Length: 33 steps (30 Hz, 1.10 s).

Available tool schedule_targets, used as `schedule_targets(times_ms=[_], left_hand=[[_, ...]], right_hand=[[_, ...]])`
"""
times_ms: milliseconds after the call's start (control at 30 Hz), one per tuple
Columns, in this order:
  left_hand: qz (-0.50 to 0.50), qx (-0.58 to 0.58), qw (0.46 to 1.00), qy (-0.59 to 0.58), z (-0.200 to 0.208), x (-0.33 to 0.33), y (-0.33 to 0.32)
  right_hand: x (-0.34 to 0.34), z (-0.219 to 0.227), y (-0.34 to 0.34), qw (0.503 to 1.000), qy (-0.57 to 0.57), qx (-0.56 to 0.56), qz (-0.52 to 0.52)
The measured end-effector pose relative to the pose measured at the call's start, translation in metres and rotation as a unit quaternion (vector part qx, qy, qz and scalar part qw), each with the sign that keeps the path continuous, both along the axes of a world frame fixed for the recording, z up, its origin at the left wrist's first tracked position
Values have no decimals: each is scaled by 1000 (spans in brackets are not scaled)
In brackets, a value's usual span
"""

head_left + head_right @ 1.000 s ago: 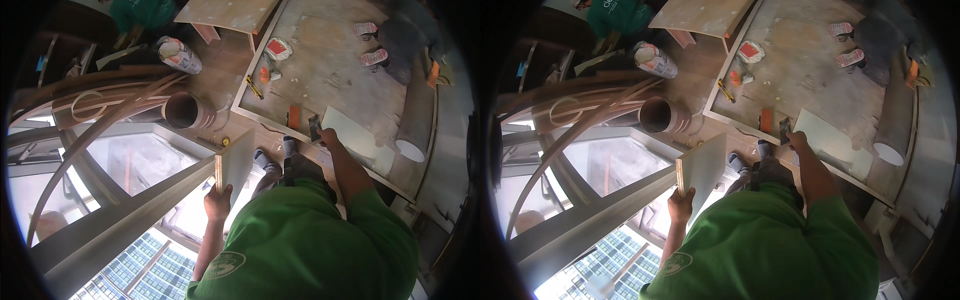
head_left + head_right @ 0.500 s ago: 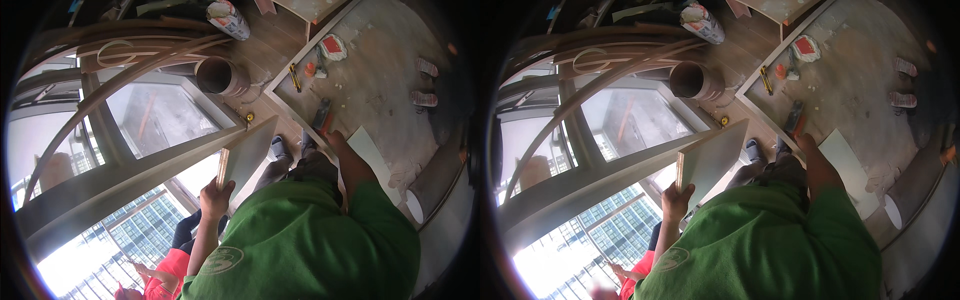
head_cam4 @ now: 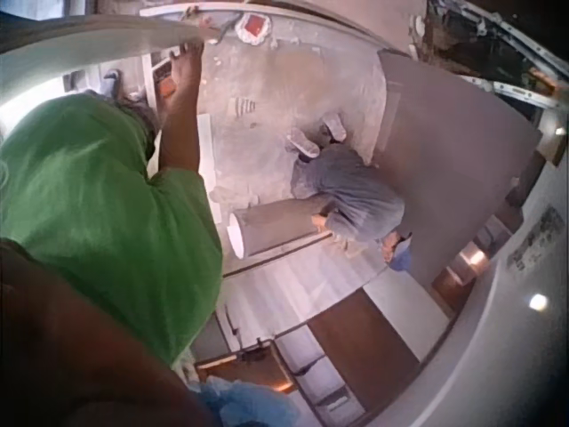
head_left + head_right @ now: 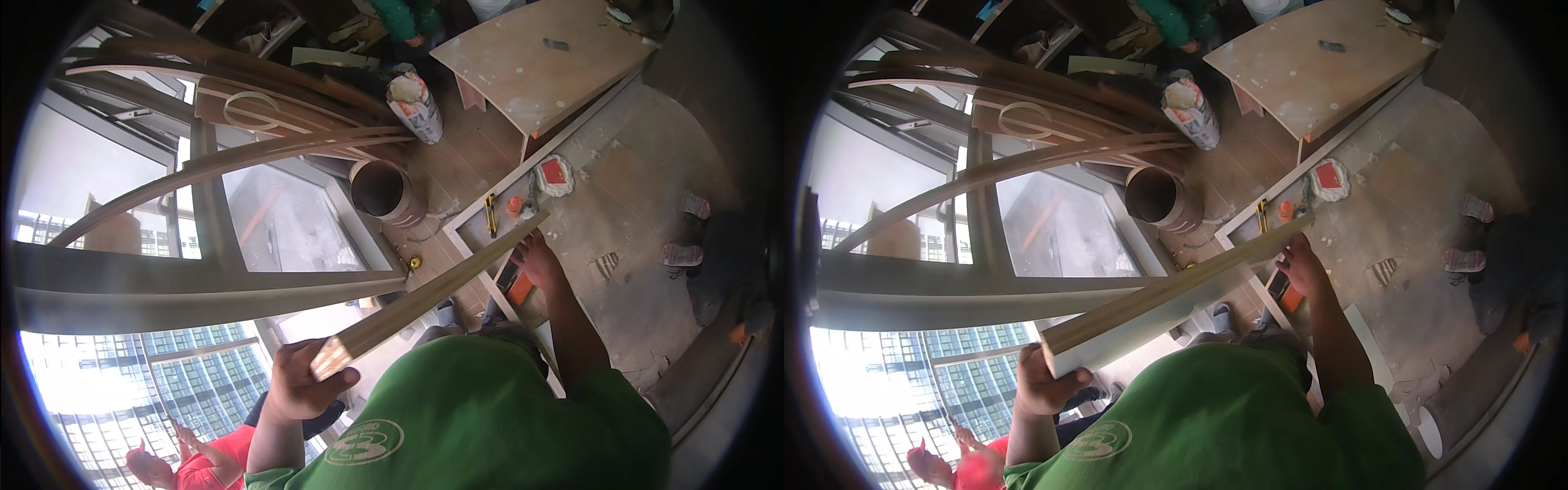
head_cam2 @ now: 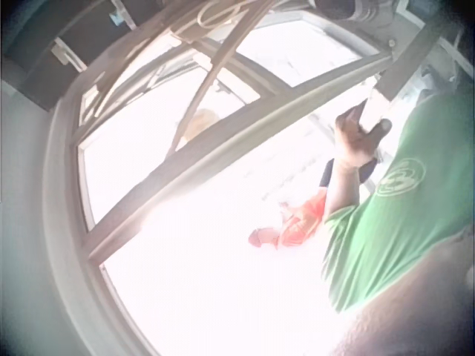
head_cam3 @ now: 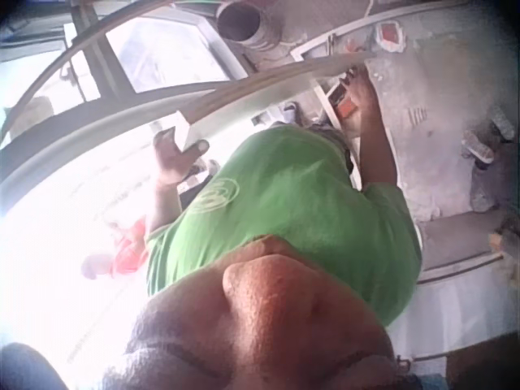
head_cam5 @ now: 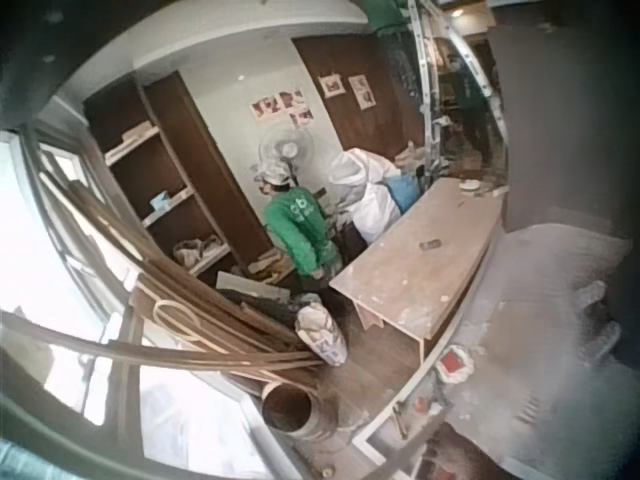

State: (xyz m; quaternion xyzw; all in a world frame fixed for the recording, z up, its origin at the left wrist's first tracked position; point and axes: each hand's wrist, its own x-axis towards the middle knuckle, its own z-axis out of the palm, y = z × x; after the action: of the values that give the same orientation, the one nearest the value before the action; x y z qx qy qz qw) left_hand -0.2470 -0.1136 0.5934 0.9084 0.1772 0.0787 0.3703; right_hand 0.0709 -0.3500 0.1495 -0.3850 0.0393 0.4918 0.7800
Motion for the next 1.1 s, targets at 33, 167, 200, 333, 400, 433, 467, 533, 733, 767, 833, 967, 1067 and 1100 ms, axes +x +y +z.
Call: schedule_targets(times_ms=[33, 167, 200, 333, 400, 433, 467, 533, 733, 767, 833, 967, 1067, 1100], left_hand=[[28, -71, 997, -4, 4, -6, 6], [93, -281, 931, -211, -11, -43, 20], [105, -263, 930, -233, -17, -41, 21], [86, -190, 934, -289, -61, -35, 54], [148, -158, 933, -289, -125, -26, 88], [170, -171, 928, -284, -149, -5, 96], [153, -193, 943, -225, -194, -6, 122], [197, -231, 915, -266, -234, 38, 108], [210, -362, 905, -83, -298, 102, 61], [165, -263, 944, -107, -293, 104, 55], [15, -199, 961, -193, -265, 114, 38], [-251, -192, 895, -314, -116, 117, -19], [-378, -178, 822, -388, -64, 105, -53], [-403, -179, 806, -394, -53, 99, -66]], right_hand=[[13, 15, -15, 998, -10, 57, -12], [55, 86, -66, 986, -109, 117, -56], [57, 103, -83, 982, -111, 108, -106], [60, 168, -156, 952, -240, 138, -132], [45, 214, -188, 941, -288, 97, -150], [35, 242, -198, 931, -312, 56, -181], [18, 270, -200, 918, -334, 17, -213], [-17, 330, -193, 878, -401, -60, -254], [-128, 444, -125, 806, -450, -326, -205], [-142, 450, -116, 767, -486, -386, -167], [-164, 461, -98, 671, -541, -501, -79], [-191, 461, -62, 545, -625, -558, -41], [-210, 449, -42, 506, -622, -593, -75], [-215, 451, -37, 494, -615, -609, -80]])
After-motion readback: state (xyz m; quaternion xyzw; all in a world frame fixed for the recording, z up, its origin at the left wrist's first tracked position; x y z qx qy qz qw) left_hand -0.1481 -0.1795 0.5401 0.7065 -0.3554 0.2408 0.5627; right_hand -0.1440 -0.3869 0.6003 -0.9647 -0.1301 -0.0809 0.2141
